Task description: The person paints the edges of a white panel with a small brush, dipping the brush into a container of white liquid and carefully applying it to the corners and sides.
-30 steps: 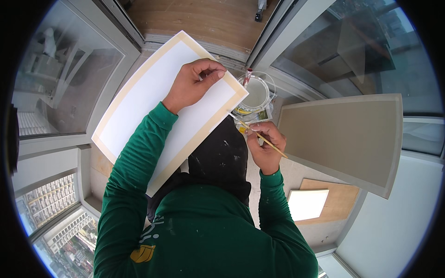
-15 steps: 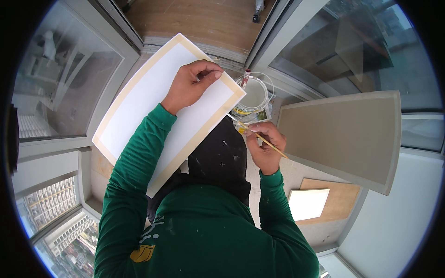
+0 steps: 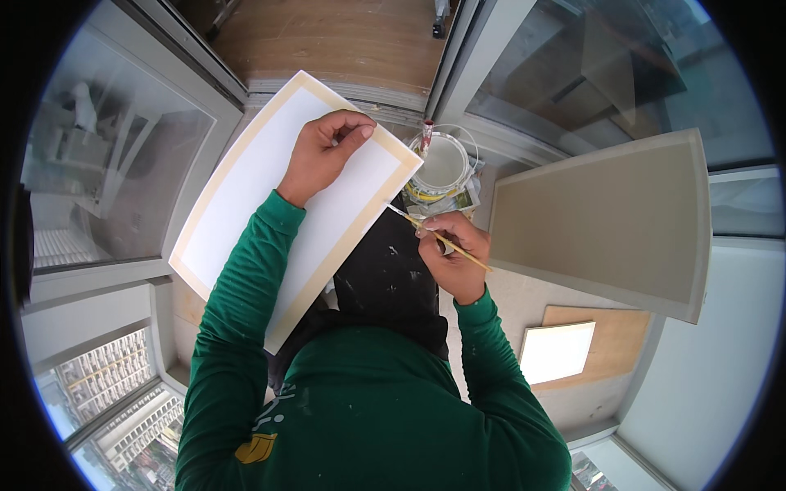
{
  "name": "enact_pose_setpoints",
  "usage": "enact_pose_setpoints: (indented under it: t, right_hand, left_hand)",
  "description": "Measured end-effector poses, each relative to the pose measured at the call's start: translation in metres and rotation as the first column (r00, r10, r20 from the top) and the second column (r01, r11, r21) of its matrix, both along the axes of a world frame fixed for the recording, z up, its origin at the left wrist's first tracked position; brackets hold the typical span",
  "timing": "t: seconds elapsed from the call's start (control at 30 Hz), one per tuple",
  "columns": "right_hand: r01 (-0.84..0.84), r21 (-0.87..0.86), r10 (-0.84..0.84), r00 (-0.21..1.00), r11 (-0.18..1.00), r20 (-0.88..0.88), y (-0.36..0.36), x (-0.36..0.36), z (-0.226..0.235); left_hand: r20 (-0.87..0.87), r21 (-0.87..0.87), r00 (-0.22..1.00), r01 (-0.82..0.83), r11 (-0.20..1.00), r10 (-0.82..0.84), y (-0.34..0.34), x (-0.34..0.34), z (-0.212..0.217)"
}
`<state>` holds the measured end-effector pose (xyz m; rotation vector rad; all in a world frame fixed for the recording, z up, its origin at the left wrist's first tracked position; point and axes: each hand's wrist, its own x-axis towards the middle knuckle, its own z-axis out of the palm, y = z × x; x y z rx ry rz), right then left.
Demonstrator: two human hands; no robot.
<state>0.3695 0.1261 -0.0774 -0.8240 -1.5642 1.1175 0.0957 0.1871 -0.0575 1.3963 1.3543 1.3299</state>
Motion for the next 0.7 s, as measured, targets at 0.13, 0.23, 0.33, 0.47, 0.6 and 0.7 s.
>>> enact_pose_setpoints:
  t: [0.13, 0.23, 0.33, 0.47, 0.6, 0.7]
  right_hand:
    - [0.022, -0.004, -0.022, 0.999, 1.0, 0.025, -0.001, -0.001, 0.002]
    - [0.005, -0.005, -0.005, 0.999, 1.0, 0.04, -0.003, -0.003, 0.002]
    - [-0.044, -0.01, 0.044, 0.998, 0.999, 0.045, -0.006, -0.004, -0.002]
    - [-0.003, 0.004, 0.003, 0.999, 1.0, 0.053, -0.001, -0.003, -0.005]
    - [0.065, 0.019, -0.066, 0.997, 0.998, 0.048, 0.01, 0.001, -0.009]
    - [0.106, 0.045, -0.108, 0.994, 0.993, 0.032, 0.016, 0.003, -0.015]
  left_hand:
    - [-0.021, -0.019, 1.0, 0.013, 1.0, -0.013, -0.001, -0.001, 0.002]
    - [-0.016, -0.035, 1.0, 0.012, 0.999, -0.013, -0.001, -0.001, 0.003]
    - [0.015, -0.027, 1.0, -0.004, 1.0, 0.004, -0.001, 0.0, 0.003]
    - [0.017, -0.01, 1.0, -0.014, 1.0, 0.015, 0.0, -0.001, 0.0]
    - [0.0, -0.053, 1.0, -0.002, 0.999, 0.002, -0.001, -0.001, 0.002]
    - [-0.005, -0.059, 1.0, -0.003, 0.998, 0.003, -0.001, 0.0, 0.003]
